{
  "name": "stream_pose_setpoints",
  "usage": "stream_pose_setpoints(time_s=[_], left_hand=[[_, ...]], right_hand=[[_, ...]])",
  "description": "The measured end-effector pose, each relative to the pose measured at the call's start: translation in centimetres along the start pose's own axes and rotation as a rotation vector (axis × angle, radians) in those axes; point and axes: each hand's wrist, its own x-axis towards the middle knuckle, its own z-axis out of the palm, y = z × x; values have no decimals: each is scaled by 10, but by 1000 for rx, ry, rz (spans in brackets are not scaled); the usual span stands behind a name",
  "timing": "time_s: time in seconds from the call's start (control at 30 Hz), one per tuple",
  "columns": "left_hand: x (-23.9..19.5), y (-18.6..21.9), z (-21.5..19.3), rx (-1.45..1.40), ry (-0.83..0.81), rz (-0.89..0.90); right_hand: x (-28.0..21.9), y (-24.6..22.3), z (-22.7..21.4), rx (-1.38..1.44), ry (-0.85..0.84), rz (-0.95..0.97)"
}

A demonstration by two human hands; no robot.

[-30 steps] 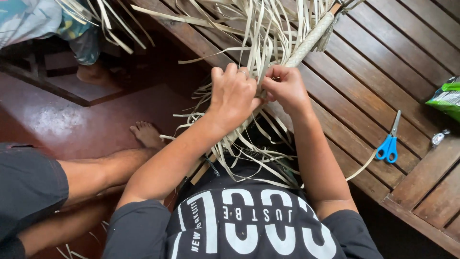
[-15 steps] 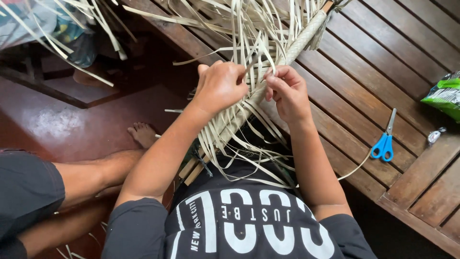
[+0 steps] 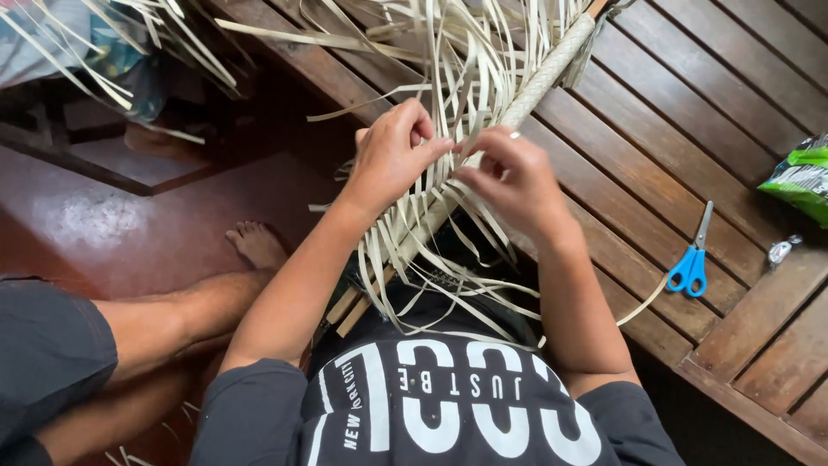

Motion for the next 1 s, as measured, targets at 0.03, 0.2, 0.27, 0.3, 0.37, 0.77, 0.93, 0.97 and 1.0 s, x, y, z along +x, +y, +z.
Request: stream_pose_setpoints(time_s=[0.03,0.2,0.27,0.3,0.37,0.77,0.93,0.97,1.0], left_hand=[[-3,0,-3,-1,1,2],[-20,1,-8,105,216,404],[-29,20,-18,6,122,467],[-34,30,-23,-94,24,530],[-48,51,-37,-270,-11,526],[-73,83,-66,931,303,631],[-55,74,-6,1105,-131,366],[-52,75,-5,1183,-258,340],[-48,78,-3,1258,-386,310]], right_hand=[[0,-1,5,-3,0,-2],[-9,30,21,-367,31,-222],[-10,30,20,-401,26,-247],[-12,30,19,-437,23,-270],[-13,32,19,-354,25,-252],[-22,48,24,-338,4,-308],[-24,36,25,-303,14,-333],[-25,34,24,-274,4,-311],[-25,32,23,-244,-6,-289]])
